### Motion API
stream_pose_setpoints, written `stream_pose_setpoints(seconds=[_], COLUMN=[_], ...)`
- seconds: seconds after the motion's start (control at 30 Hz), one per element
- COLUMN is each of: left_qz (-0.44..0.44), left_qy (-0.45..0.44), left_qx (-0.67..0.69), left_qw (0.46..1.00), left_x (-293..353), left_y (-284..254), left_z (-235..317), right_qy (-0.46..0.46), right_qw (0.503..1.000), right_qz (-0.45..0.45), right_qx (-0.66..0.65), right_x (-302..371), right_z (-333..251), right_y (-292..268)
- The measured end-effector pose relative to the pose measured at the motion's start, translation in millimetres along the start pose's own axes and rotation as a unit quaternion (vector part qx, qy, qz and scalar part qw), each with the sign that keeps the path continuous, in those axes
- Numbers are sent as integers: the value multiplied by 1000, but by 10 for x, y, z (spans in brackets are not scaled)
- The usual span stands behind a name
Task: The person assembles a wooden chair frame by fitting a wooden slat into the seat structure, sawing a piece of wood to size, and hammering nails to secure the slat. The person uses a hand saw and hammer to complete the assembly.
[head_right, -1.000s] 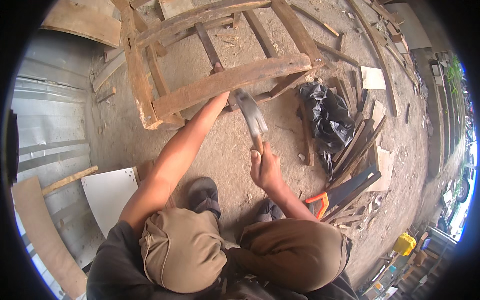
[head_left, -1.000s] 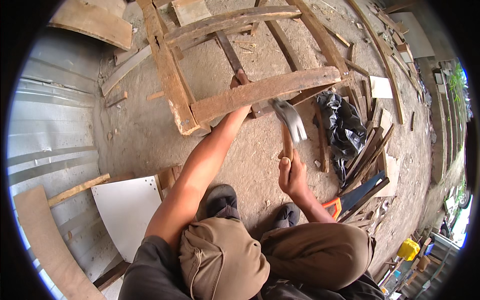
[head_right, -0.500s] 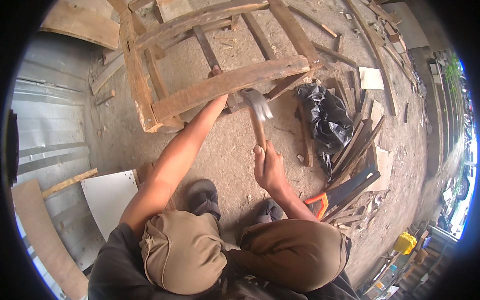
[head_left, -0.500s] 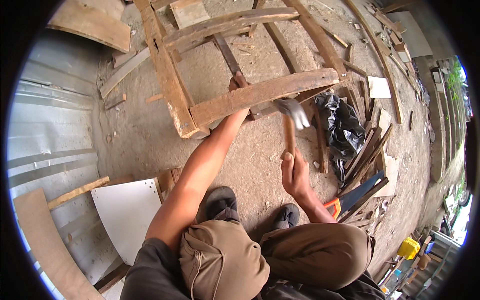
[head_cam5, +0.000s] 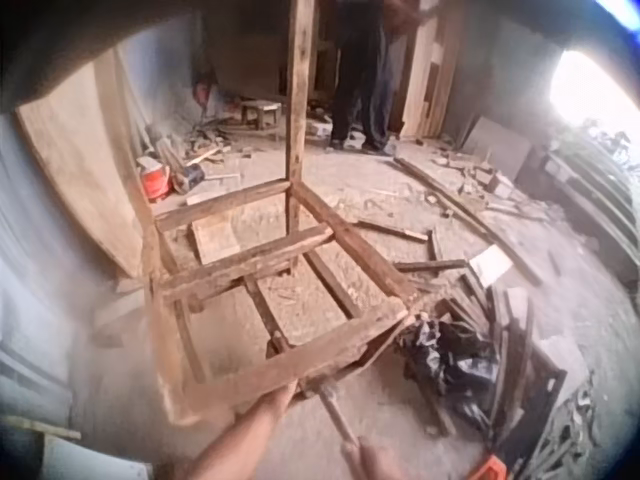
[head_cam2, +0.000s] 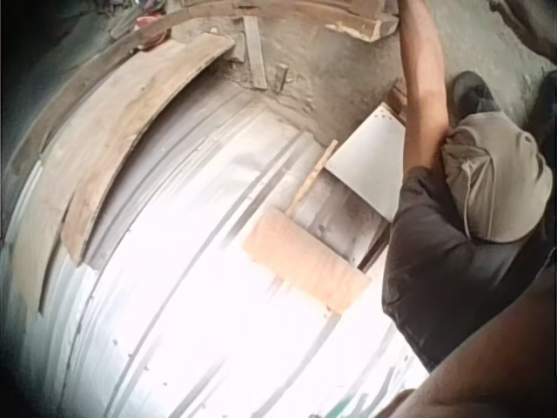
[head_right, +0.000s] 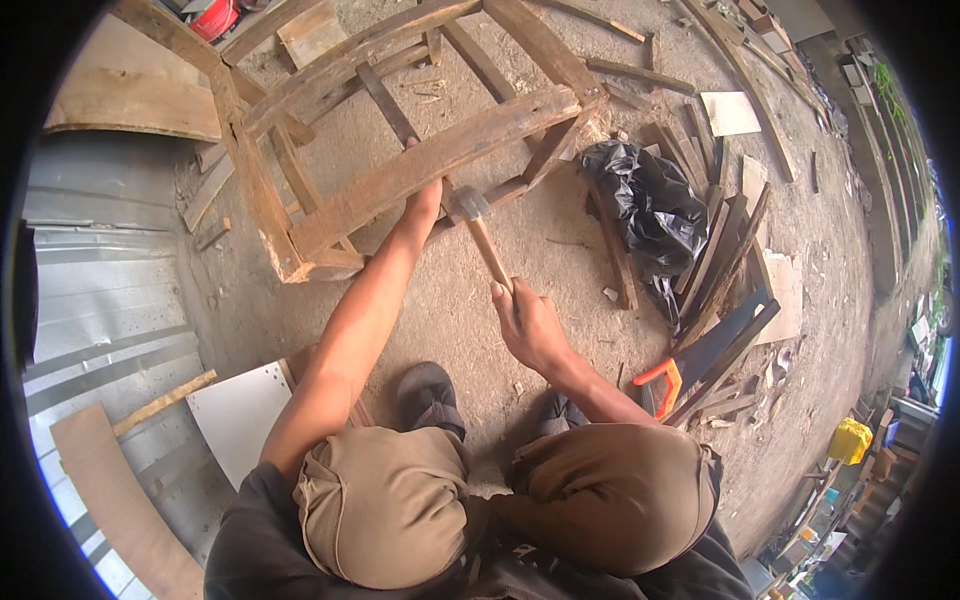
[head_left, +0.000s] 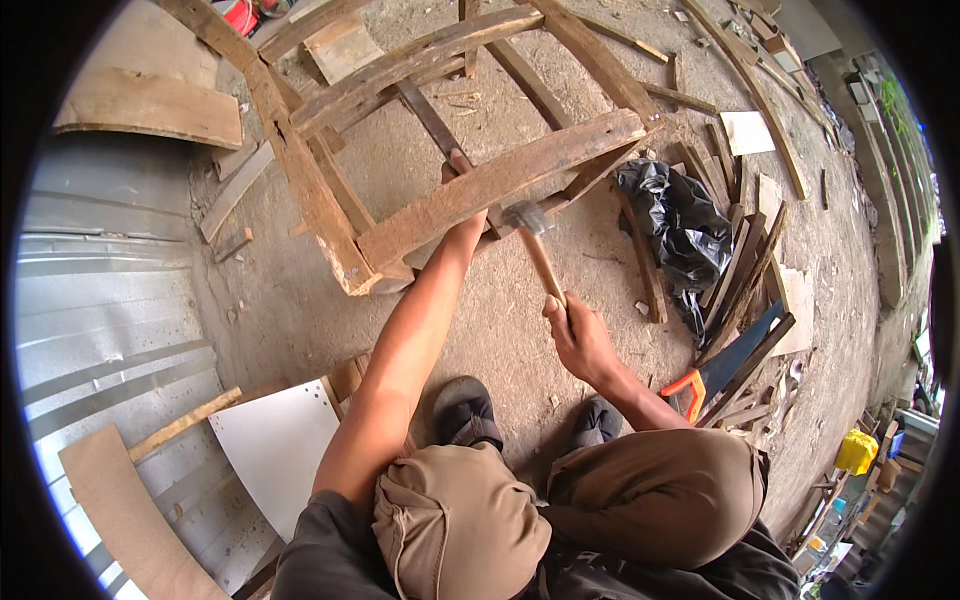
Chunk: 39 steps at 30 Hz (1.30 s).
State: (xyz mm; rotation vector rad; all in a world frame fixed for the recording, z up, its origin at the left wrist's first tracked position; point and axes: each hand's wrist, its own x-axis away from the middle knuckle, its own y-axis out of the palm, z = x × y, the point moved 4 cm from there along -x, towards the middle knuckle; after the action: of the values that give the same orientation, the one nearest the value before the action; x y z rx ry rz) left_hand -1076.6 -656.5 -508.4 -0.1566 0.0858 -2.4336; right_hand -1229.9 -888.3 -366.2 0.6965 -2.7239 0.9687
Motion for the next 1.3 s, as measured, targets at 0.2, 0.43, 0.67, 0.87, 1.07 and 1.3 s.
stream_pose_setpoints(seconds=[0.2, 0.43, 0.67, 0.87, 1.07, 1.3], left_qz=[-30, -73, -73, -70, -50, -52], left_qy=[-78, -107, -114, -107, -97, -75], left_qx=[192, 136, 79, 91, 61, 49], left_qw=[978, 982, 988, 988, 992, 995], left_x=[-151, 64, -193, -225, -370, -226], left_y=[40, 250, 158, 134, -107, 48], left_z=[-276, -168, -501, -596, -647, -353], right_qy=[-32, -83, 51, -212, -73, -39], right_qw=[995, 986, 997, 975, 995, 998], right_qz=[-18, 37, -33, 65, 43, 53], right_qx=[-88, -139, 46, -29, -60, -24], right_x=[146, 297, 80, 175, 64, 109], right_z=[308, 50, 234, 152, 142, 151], right_y=[114, -100, 166, 150, 146, 39])
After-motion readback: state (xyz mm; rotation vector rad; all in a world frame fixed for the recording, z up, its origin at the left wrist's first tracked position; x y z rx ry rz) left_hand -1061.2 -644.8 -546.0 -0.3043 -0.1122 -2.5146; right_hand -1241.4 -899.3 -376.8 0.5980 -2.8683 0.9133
